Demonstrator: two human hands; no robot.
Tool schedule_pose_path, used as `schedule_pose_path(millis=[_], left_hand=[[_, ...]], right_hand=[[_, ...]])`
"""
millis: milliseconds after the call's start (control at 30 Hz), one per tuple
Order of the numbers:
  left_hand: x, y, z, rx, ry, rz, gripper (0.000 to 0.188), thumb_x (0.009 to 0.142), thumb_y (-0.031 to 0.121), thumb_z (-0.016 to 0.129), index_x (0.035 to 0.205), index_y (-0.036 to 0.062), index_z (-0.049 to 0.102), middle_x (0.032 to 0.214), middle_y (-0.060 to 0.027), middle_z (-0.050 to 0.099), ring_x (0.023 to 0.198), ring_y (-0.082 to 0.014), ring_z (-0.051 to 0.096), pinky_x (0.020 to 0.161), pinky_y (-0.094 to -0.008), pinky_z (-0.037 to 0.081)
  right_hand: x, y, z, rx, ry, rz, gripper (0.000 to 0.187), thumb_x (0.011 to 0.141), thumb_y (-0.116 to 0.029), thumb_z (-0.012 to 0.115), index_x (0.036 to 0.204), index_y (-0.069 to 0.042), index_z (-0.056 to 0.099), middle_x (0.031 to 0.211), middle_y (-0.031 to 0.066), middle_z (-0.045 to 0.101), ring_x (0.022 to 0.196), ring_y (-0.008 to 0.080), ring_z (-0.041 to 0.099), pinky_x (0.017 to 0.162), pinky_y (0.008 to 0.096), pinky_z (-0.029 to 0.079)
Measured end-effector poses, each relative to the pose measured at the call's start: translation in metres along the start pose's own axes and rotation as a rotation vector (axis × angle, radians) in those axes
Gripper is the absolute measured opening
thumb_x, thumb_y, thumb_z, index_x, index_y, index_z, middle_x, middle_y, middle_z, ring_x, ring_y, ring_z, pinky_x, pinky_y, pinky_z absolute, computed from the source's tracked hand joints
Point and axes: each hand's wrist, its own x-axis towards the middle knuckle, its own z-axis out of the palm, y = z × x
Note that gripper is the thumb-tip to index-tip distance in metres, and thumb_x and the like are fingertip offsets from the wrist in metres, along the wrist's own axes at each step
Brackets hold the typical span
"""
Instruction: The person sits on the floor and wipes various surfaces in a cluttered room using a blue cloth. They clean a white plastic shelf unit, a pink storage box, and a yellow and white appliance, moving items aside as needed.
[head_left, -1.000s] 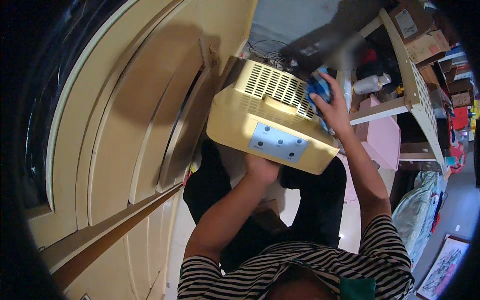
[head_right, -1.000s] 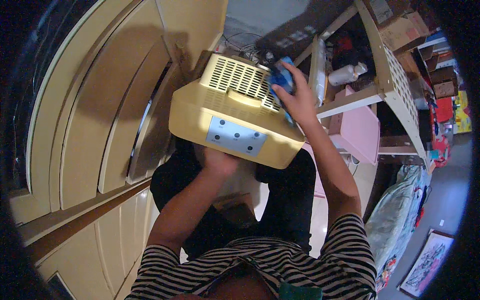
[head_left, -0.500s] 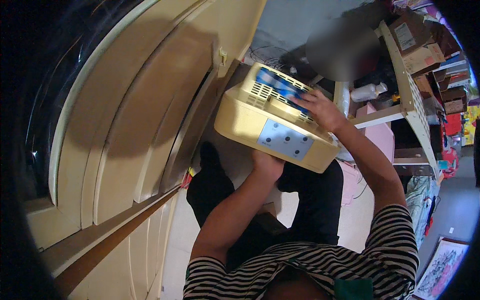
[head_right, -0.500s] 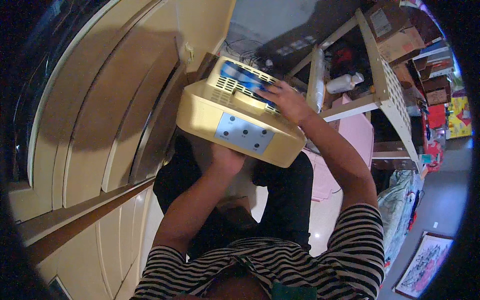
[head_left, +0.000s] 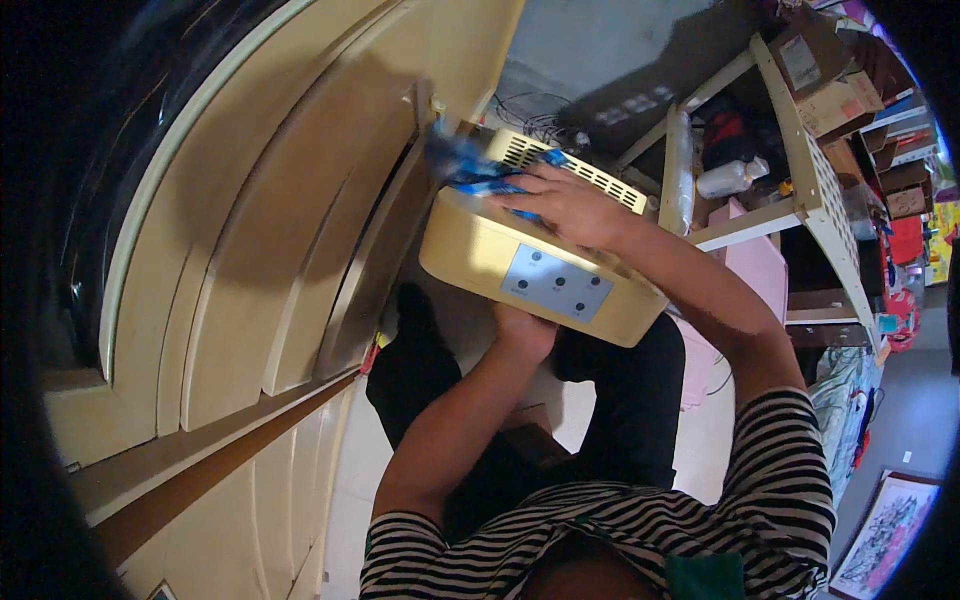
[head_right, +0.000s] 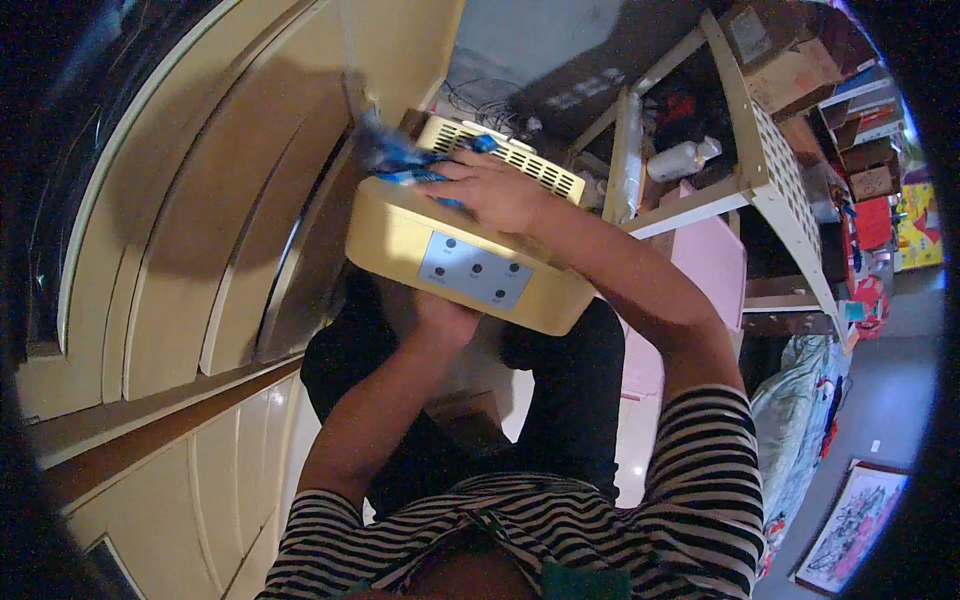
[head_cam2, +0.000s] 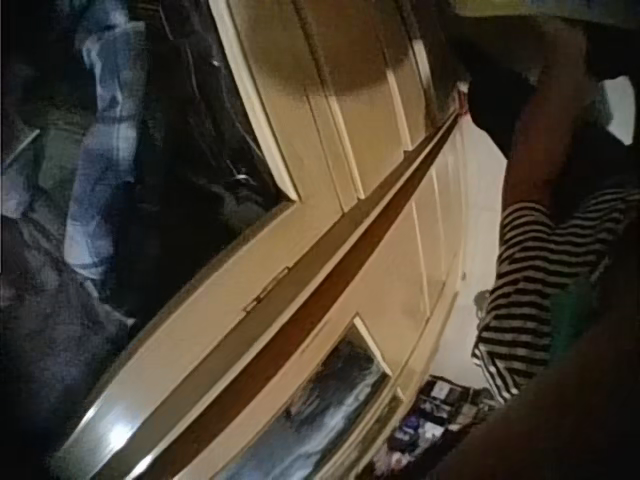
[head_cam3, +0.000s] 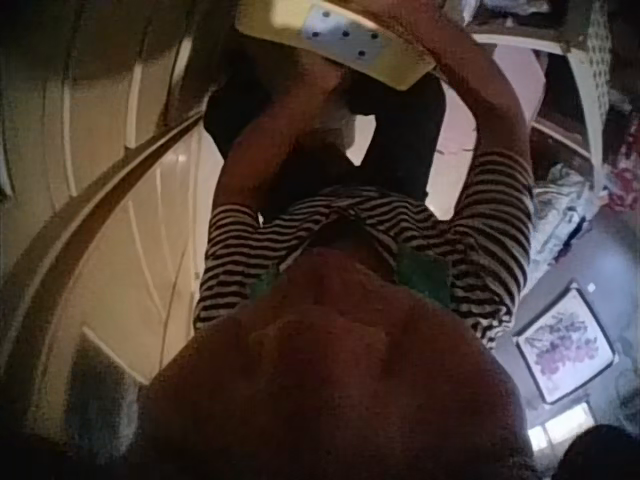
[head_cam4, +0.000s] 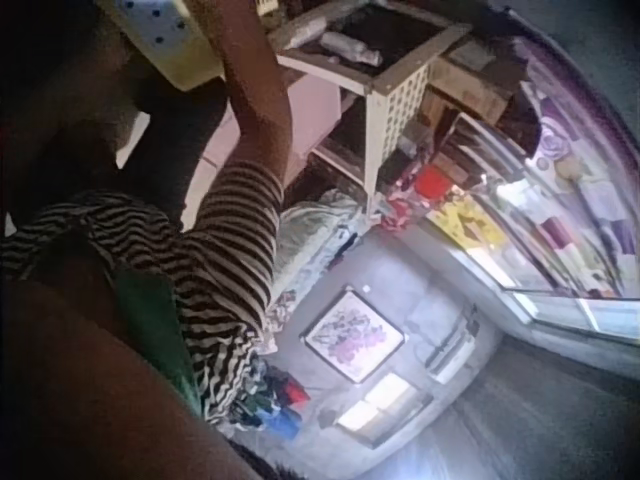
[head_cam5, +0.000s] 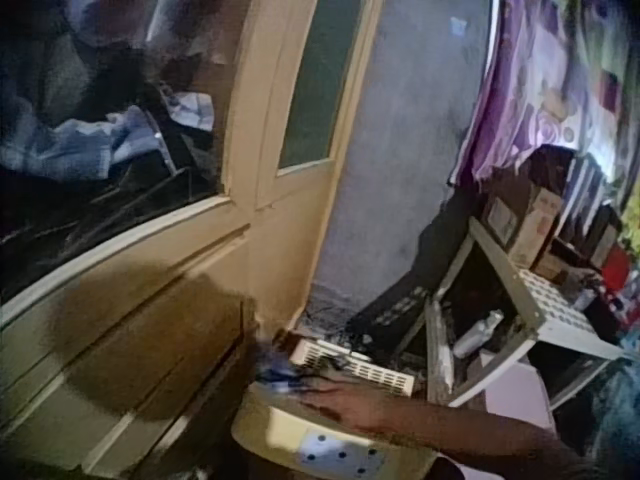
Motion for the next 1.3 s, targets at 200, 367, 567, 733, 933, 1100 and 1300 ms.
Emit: schedule_pose_path(millis=[200,367,567,733,933,1100,1300], left_hand=[[-0.001,0.001,-0.017,0.169,-0.108,0.128,0.047,0.097,0.047,0.039,0.128,0.0143,0.051,0.126,-0.0067,0.055,0.117,-0.0289,0.052,0.099,-0.0494,0.043],[-0.009,0.009,0.003,-0.006,-0.004,-0.029,0.044,0.097,0.045,0.04,0.127,0.0142,0.052,0.125,-0.0069,0.055,0.117,-0.0283,0.052,0.098,-0.0487,0.044],[-0.001,-0.002,0.002,-0.035,-0.06,-0.001,0.047,0.096,0.049,0.04,0.126,0.0151,0.053,0.124,-0.0049,0.056,0.116,-0.026,0.053,0.096,-0.0468,0.045],[-0.002,0.003,0.008,-0.043,-0.073,-0.017,0.055,0.094,0.057,0.041,0.128,0.0157,0.052,0.123,-0.0034,0.056,0.115,-0.0254,0.054,0.096,-0.0457,0.046],[-0.001,0.001,0.003,-0.011,-0.064,-0.005,0.058,0.093,0.059,0.04,0.132,0.0162,0.05,0.127,-0.005,0.054,0.118,-0.0267,0.052,0.099,-0.0481,0.044],[-0.007,0.006,0.005,0.014,-0.004,-0.014,0.056,0.094,0.055,0.041,0.134,0.0155,0.048,0.13,-0.0062,0.053,0.12,-0.0283,0.05,0.099,-0.0506,0.043],[-0.001,0.008,0.014,-0.013,-0.105,-0.029,0.051,0.096,0.05,0.041,0.131,0.0132,0.05,0.126,-0.0064,0.056,0.116,-0.027,0.054,0.096,-0.0471,0.046]], right_hand=[[0.055,0.039,0.041,-0.168,0.03,0.074,0.058,0.075,-0.006,0.062,0.129,-0.027,0.06,0.13,0.0034,0.057,0.116,0.0268,0.051,0.096,0.0406,0.042],[0.021,0.034,0.026,-0.132,-0.102,0.145,0.053,0.076,-0.002,0.06,0.124,-0.024,0.064,0.13,0.0044,0.057,0.115,0.0276,0.051,0.095,0.0392,0.045],[-0.108,0.031,-0.016,0.01,-0.121,0.338,0.056,0.072,0.004,0.062,0.122,-0.02,0.065,0.123,0.0083,0.058,0.116,0.031,0.052,0.097,0.0392,0.046],[-0.094,0.016,-0.062,-0.318,-0.34,0.585,0.051,0.074,0.001,0.064,0.121,-0.018,0.064,0.124,0.0102,0.058,0.109,0.0334,0.055,0.092,0.04,0.049],[-0.004,0.006,-0.018,0.011,0.043,0.126,0.061,0.075,-0.004,0.063,0.133,-0.019,0.054,0.13,0.0139,0.054,0.114,0.0343,0.051,0.098,0.0422,0.043],[0.045,0.042,0.033,-0.13,0.018,0.128,0.053,0.081,-0.005,0.057,0.131,-0.022,0.057,0.139,0.0075,0.051,0.126,0.0304,0.047,0.107,0.0416,0.036],[0.01,0.065,0.017,0.017,0.13,0.543,0.054,0.085,0.0,0.051,0.135,-0.02,0.054,0.137,0.0132,0.051,0.127,0.0339,0.047,0.107,0.0411,0.038]])
